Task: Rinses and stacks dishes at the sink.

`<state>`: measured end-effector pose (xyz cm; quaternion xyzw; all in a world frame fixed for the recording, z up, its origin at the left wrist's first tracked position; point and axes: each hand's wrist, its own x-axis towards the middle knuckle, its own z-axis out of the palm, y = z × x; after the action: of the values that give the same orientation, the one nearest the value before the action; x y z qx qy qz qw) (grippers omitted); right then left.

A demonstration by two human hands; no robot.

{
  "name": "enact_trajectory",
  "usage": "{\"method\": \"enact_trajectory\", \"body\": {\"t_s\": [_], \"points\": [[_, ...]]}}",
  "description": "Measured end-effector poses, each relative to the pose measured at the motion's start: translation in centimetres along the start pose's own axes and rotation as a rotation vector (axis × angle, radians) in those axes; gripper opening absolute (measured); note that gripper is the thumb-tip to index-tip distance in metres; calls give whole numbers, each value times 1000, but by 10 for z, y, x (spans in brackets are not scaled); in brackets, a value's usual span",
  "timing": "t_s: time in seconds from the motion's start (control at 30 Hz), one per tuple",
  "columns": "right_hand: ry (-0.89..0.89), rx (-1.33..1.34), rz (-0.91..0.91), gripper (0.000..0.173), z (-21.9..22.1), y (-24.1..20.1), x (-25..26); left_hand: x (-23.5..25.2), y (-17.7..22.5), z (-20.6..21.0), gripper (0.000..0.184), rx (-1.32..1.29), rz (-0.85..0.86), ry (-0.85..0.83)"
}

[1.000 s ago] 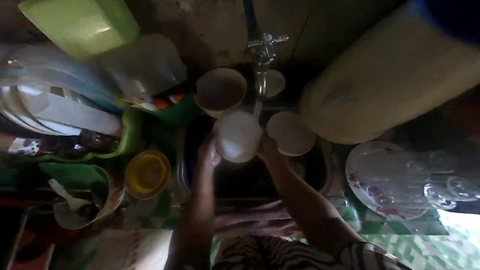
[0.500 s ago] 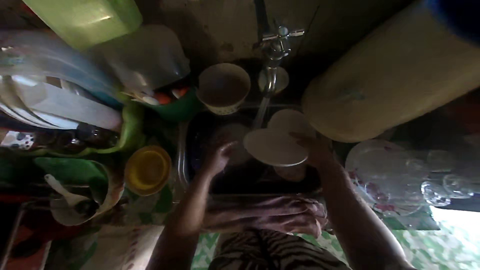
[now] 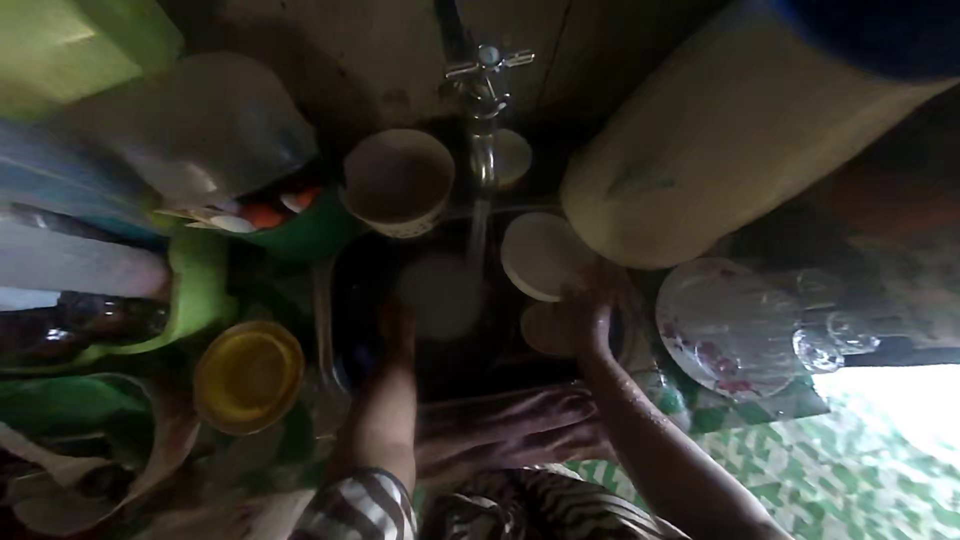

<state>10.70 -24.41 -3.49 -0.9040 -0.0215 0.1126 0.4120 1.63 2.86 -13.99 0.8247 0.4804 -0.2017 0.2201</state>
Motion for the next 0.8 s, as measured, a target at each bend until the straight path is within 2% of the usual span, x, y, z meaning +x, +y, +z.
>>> {"method": "enact_trajectory", "body": {"t_s": [0.07,0.13,0.17,0.23,0.37,0.43,0.53,0.67,0.73,0.8], "points": [[-338,18,-12,41,28,-19,-16,6,-5,1,58,3,16,-26],[-672,-57,18,55,64,-27,-11,2,-4,-8,52,-20,5,-50],[-728,-105,38,59,83,-28,-5,-3,0,-14,51,-34,-3,-51],[-779,-197,75,61,113,-31,10,-5,3,-22,54,-60,-9,-40],[-791,-283,118,45,155,-21,30,-10,-1,-25,52,-84,19,-25],[-818,-374,112,44,160,-23,34,-17,0,-25,54,-137,14,-2],[-731,-304,167,46,163,-27,29,-37,9,-29,56,-154,-4,55],[-700,-221,181,41,162,-29,18,-63,26,-46,47,-107,163,167],[-685,-198,203,41,166,-29,13,-76,38,-52,49,-129,228,154],[-628,-158,181,43,172,-27,11,-86,50,-57,52,-217,220,78]]}}
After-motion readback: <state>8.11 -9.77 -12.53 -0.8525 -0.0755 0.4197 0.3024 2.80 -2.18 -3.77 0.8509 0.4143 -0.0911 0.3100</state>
